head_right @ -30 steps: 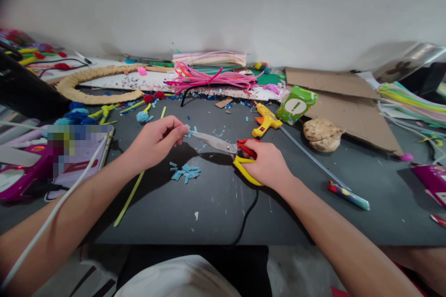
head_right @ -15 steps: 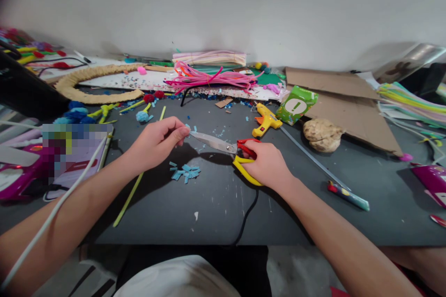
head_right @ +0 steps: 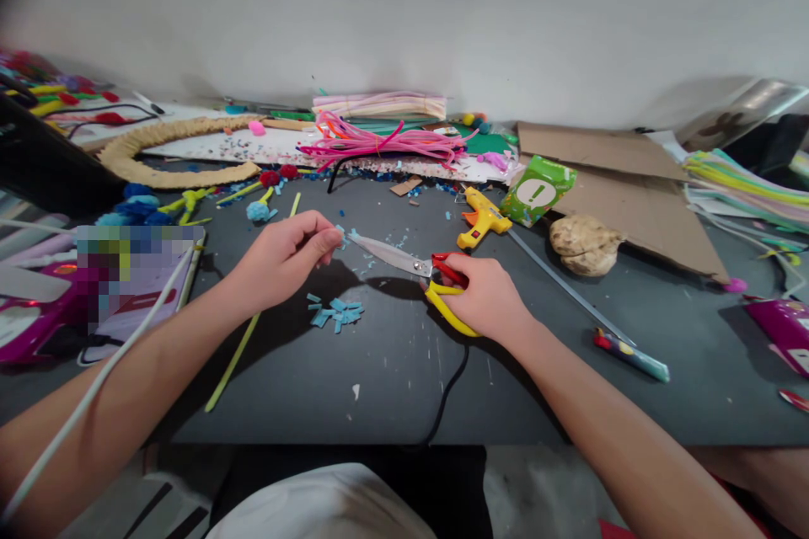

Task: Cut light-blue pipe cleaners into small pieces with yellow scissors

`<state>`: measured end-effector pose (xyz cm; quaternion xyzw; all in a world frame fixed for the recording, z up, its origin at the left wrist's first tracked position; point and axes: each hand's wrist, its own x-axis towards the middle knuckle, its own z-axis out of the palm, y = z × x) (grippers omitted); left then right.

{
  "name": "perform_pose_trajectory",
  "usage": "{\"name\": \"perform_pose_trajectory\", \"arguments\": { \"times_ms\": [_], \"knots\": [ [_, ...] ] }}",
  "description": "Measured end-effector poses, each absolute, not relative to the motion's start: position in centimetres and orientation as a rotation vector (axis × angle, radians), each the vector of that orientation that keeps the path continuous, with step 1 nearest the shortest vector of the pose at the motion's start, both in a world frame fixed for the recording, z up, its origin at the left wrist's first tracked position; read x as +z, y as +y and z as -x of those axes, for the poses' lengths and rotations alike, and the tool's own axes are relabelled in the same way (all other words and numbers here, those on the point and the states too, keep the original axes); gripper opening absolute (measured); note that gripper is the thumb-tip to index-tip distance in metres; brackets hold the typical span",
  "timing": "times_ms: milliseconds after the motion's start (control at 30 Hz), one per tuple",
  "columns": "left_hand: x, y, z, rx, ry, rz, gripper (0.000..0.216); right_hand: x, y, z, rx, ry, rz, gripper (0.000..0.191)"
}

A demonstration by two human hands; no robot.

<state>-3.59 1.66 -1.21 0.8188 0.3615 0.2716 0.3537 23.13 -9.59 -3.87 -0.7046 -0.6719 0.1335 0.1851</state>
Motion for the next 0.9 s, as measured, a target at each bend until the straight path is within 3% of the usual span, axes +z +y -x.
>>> {"name": "perform_pose_trajectory", "arguments": {
  "times_ms": [900],
  "knots": [
    [-1.26, 1.58, 3.41, 0.696, 0.940, -2.137, 0.034, -4.33, -9.54, -23.42, 0.368, -1.926, 1.982, 0.021]
  ]
}}
